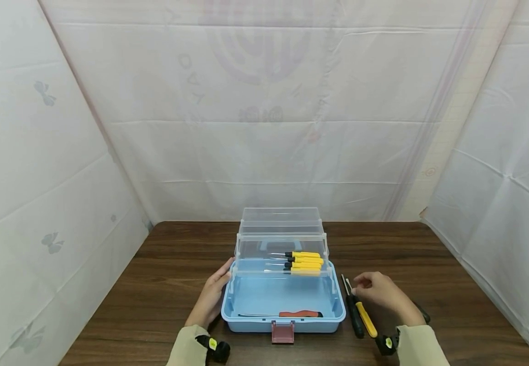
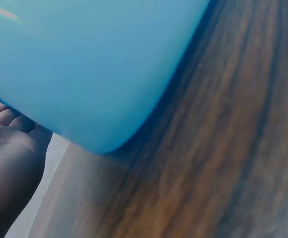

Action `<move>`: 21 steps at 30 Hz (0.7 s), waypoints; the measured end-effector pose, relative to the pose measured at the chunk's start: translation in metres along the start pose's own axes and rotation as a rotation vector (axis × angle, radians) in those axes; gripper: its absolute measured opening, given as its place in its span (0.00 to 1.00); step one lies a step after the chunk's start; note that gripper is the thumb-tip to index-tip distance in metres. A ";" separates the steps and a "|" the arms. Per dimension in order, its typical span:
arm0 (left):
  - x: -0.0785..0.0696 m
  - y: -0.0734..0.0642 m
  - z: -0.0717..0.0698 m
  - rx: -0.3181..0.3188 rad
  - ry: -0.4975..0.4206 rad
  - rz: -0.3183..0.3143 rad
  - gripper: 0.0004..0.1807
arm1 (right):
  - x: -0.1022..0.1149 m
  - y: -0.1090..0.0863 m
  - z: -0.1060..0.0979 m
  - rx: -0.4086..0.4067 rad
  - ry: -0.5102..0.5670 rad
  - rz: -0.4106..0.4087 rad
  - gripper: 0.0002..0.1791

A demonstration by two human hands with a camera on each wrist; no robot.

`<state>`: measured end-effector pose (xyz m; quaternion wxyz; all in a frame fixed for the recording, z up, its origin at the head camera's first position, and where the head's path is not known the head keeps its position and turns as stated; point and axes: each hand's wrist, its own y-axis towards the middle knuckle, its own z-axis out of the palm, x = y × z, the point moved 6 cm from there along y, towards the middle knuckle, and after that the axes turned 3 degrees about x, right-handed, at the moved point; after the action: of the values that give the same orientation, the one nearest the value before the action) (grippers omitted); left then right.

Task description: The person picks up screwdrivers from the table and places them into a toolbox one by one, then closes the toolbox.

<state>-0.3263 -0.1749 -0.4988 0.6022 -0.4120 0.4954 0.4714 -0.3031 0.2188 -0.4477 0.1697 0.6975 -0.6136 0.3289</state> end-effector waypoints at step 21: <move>0.000 0.000 0.000 -0.002 0.005 -0.002 0.28 | -0.029 -0.003 0.016 0.051 0.051 0.080 0.22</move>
<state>-0.3262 -0.1746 -0.4989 0.6008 -0.4143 0.4961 0.4704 -0.2973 0.2308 -0.4786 0.1541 0.6678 -0.6280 0.3685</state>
